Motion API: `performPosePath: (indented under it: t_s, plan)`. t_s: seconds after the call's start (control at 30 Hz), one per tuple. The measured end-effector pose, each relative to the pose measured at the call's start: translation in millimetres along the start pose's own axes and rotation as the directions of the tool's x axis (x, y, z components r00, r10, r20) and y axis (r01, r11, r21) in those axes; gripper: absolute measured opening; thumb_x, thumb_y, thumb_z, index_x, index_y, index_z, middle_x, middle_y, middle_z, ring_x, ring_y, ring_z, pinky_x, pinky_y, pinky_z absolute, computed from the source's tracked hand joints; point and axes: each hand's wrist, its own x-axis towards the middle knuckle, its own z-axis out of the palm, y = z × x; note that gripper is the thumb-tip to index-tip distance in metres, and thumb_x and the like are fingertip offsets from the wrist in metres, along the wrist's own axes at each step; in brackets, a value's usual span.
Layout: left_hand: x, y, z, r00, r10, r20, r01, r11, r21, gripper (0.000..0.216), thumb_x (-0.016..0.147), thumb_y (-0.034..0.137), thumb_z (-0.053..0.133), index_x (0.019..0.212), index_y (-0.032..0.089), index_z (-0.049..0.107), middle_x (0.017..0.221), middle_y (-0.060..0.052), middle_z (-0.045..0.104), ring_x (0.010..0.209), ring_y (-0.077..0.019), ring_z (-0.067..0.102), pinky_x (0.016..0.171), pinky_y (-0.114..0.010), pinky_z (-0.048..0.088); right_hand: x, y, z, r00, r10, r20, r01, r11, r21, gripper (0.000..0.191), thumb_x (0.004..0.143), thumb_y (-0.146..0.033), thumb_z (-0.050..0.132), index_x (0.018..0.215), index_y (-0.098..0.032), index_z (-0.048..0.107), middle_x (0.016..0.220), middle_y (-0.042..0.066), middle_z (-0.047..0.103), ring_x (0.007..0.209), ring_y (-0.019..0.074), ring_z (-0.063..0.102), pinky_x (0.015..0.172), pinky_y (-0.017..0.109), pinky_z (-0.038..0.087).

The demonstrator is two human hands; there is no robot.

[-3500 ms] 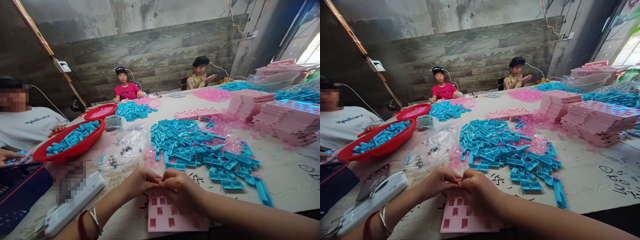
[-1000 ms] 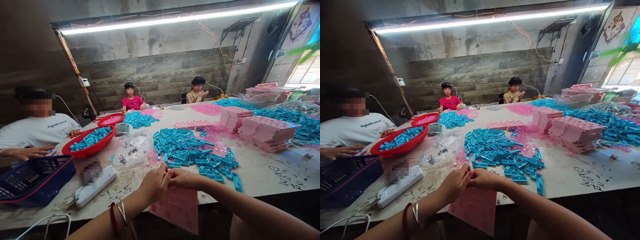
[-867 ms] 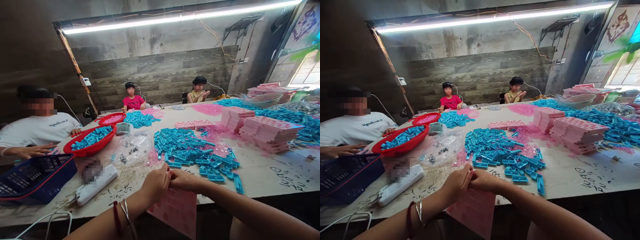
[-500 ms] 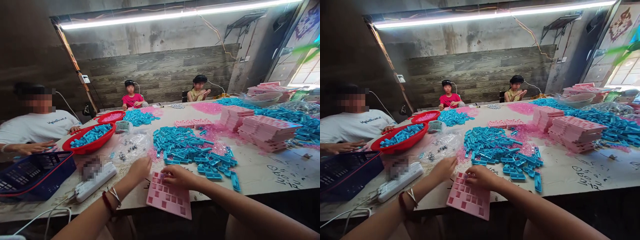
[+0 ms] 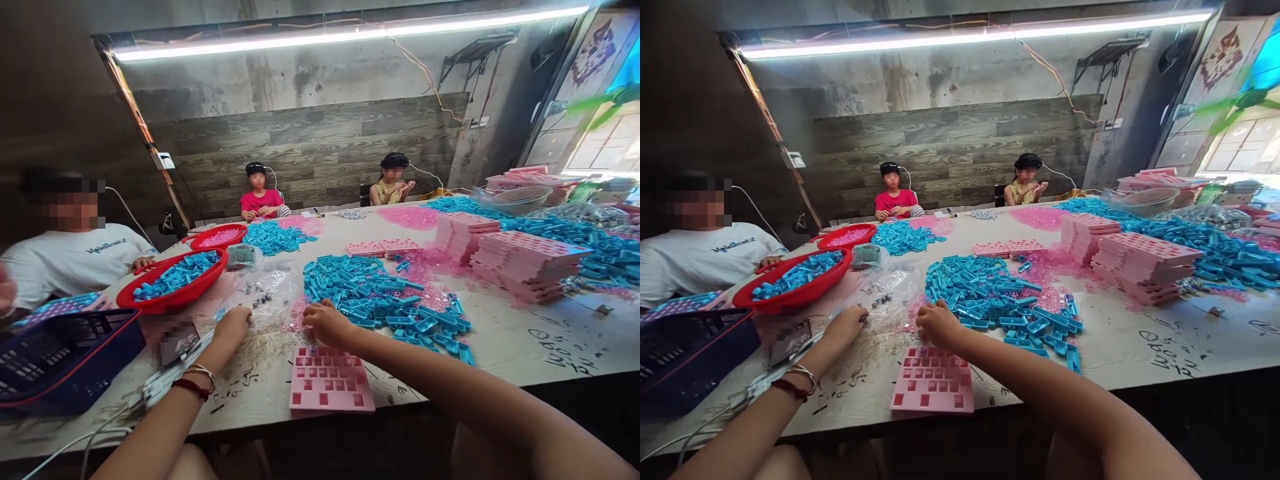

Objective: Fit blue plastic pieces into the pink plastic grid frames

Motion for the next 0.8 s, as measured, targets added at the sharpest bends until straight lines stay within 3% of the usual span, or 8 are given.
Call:
performPosePath:
  t_s: [0.1, 0.33, 0.5, 0.63, 0.7, 0.8]
  plan:
    - [-0.1, 0.4, -3.6, 0.999, 0.026, -0.023, -0.027, 0.999, -0.023, 0.023, 0.073, 0.012, 0.050, 0.091, 0.016, 0.063, 0.102, -0.010, 0.062, 0.098, -0.0220, 0.056, 0.084, -0.028, 0.040, 10.2, -0.9, 0.8, 0.998, 0.004, 0.064, -0.001, 0.999, -0.053, 0.015, 0.078, -0.007, 0.047, 0.074, -0.012, 0.061, 0.090, 0.010, 0.058, 0.088, 0.0186, 0.053, 0.079, 0.034, 0.031]
    - [-1.7, 10.3, -10.4, 0.994, 0.025, -0.108, -0.048, 0.973, -0.224, 0.012, 0.067, 0.015, 0.059, 0.078, 0.013, 0.060, 0.081, -0.007, 0.064, 0.075, -0.0178, 0.059, 0.068, -0.026, 0.043, 2.7, 8.1, 1.4, 0.998, -0.018, 0.054, 0.020, 0.999, -0.047, 0.016, 0.067, -0.004, 0.050, 0.078, -0.013, 0.058, 0.095, 0.008, 0.055, 0.080, 0.0159, 0.052, 0.075, 0.033, 0.029]
    - [-6.0, 19.7, -13.1, 0.980, 0.030, -0.196, -0.116, 0.888, -0.445, 0.020, 0.065, 0.023, 0.062, 0.082, 0.013, 0.060, 0.071, -0.003, 0.062, 0.066, -0.0157, 0.058, 0.063, -0.025, 0.043, -2.1, 8.5, -0.9, 0.994, -0.102, 0.028, 0.102, 0.995, 0.001, 0.016, 0.073, -0.014, 0.050, 0.086, -0.014, 0.060, 0.096, 0.007, 0.056, 0.082, 0.0157, 0.052, 0.078, 0.033, 0.029]
    - [-8.6, 30.7, -12.7, 0.988, 0.055, -0.144, -0.129, 0.803, -0.582, 0.037, 0.064, 0.030, 0.061, 0.098, 0.015, 0.063, 0.069, -0.001, 0.062, 0.066, -0.0164, 0.059, 0.065, -0.027, 0.043, 2.7, 10.0, 0.1, 0.981, -0.176, 0.088, 0.177, 0.984, -0.011, 0.015, 0.075, -0.011, 0.048, 0.076, -0.013, 0.063, 0.089, 0.008, 0.058, 0.080, 0.0151, 0.053, 0.077, 0.033, 0.031]
    - [-10.6, 38.5, -12.6, 0.992, 0.095, -0.086, -0.128, 0.758, -0.640, 0.033, 0.062, 0.032, 0.062, 0.090, 0.016, 0.066, 0.071, -0.002, 0.063, 0.067, -0.0173, 0.059, 0.064, -0.027, 0.043, 5.4, 13.0, -0.6, 0.970, -0.221, 0.103, 0.221, 0.975, 0.006, 0.017, 0.074, -0.006, 0.048, 0.070, -0.013, 0.064, 0.084, 0.007, 0.060, 0.079, 0.0144, 0.054, 0.078, 0.033, 0.032]
    - [-16.5, 53.3, -14.0, 0.992, 0.128, 0.015, -0.074, 0.663, -0.745, 0.029, 0.058, 0.030, 0.065, 0.082, 0.014, 0.066, 0.068, -0.003, 0.064, 0.066, -0.0172, 0.059, 0.061, -0.026, 0.043, 3.2, 17.5, -6.2, 0.978, -0.210, -0.009, 0.210, 0.972, 0.104, 0.021, 0.071, -0.001, 0.050, 0.075, -0.014, 0.066, 0.088, 0.006, 0.062, 0.080, 0.0136, 0.056, 0.079, 0.031, 0.035]
